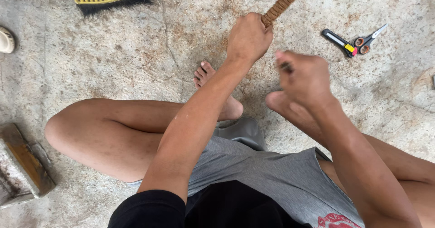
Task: The person sits on the floor and wraps a brown fibrous rope around a long cylindrical object using both hands. They repeatedly pull the rope from a pile, wrap it tightly around the cylinder, and adjust the tension to maintain a neat coil.
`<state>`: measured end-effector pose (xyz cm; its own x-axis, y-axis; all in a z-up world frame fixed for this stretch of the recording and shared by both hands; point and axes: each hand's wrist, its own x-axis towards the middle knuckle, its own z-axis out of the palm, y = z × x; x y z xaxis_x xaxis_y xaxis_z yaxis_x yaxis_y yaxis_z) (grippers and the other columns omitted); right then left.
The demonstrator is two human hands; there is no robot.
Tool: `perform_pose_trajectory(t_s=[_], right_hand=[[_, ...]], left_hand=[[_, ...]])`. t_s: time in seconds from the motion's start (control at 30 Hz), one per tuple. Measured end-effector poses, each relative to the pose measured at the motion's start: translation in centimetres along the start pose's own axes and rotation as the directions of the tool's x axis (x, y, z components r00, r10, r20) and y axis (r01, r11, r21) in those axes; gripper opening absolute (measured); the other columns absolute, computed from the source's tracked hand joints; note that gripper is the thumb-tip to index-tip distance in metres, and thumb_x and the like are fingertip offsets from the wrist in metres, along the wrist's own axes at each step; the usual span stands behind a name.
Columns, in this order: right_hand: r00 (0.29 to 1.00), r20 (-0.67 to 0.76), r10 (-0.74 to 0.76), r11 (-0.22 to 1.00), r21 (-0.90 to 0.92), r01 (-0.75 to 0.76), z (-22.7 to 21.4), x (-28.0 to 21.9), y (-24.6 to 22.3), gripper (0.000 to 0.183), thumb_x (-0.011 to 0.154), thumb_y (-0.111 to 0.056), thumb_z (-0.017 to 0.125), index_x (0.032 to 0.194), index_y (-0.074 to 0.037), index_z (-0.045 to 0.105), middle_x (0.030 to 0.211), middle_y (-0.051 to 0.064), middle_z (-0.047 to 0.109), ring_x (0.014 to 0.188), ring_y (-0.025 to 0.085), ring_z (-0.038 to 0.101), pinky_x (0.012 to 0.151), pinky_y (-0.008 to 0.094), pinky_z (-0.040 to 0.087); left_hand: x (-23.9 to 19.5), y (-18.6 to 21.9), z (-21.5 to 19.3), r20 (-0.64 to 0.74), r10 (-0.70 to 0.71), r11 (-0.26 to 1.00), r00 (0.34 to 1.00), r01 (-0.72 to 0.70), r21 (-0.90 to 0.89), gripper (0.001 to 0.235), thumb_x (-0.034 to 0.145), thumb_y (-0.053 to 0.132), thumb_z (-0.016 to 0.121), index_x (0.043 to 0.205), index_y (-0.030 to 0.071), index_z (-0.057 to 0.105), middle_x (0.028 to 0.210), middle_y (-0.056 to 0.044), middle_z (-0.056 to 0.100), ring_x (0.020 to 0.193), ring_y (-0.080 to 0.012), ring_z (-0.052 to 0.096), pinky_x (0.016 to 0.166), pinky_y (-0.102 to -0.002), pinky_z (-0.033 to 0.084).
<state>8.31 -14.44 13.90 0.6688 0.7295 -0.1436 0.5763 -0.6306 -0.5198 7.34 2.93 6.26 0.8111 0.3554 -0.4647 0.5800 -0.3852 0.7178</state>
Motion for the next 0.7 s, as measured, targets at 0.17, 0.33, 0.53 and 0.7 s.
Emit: perform_pose_trajectory(t_s=[0.17, 0.33, 0.53, 0.7], right_hand=[[0.962, 0.166, -0.216, 0.894, -0.363, 0.263, -3.1, 0.5, -4.3, 0.025, 0.099, -0.028, 0.06, 0.089, -0.007, 0.071, 0.061, 0.005, 0.064, 0.049, 0.021, 0.059, 0.047, 0.04, 0.049], [0.821, 0.561, 0.109, 0.777, -0.563, 0.281, -7.8, 3.6, -5.9, 0.025, 0.101, -0.033, 0.057, 0.12, -0.02, 0.066, 0.065, 0.007, 0.068, 0.058, 0.021, 0.067, 0.055, 0.038, 0.055], [0.801, 0.592, -0.087, 0.818, -0.417, 0.397, -11.3, 4.6, -2.2, 0.035, 0.099, -0.042, 0.056, 0.089, -0.02, 0.081, 0.064, 0.007, 0.065, 0.051, 0.02, 0.059, 0.054, 0.036, 0.05], [0.669, 0.743, 0.04, 0.999, -0.05, -0.004, -9.6, 2.3, -0.1, 0.045, 0.097, -0.049, 0.055, 0.081, -0.013, 0.078, 0.054, 0.006, 0.061, 0.042, 0.017, 0.051, 0.044, 0.036, 0.044]], left_hand=[[-1.5, 1.3, 0.3, 0.051, 0.146, 0.935, 0.988, -0.155, 0.32, 0.023, 0.096, 0.011, 0.056, 0.078, 0.007, 0.069, 0.057, -0.008, 0.062, 0.045, -0.0166, 0.057, 0.039, -0.033, 0.046], [-6.2, 2.3, -0.4, 0.127, 0.462, 0.822, 0.878, -0.478, 0.31, 0.015, 0.085, 0.02, 0.066, 0.08, 0.007, 0.073, 0.062, -0.009, 0.069, 0.046, -0.0229, 0.065, 0.039, -0.037, 0.053], [-11.6, 4.5, -1.4, 0.431, 0.522, 0.587, 0.736, -0.677, 0.445, 0.013, 0.087, 0.019, 0.067, 0.083, 0.009, 0.074, 0.069, -0.01, 0.071, 0.06, -0.0266, 0.073, 0.053, -0.041, 0.058], [-13.9, 5.2, -3.7, 0.563, 0.584, 0.516, 0.584, -0.803, 0.298, 0.02, 0.087, 0.017, 0.067, 0.099, 0.001, 0.07, 0.063, -0.01, 0.07, 0.051, -0.0243, 0.071, 0.043, -0.039, 0.057]])
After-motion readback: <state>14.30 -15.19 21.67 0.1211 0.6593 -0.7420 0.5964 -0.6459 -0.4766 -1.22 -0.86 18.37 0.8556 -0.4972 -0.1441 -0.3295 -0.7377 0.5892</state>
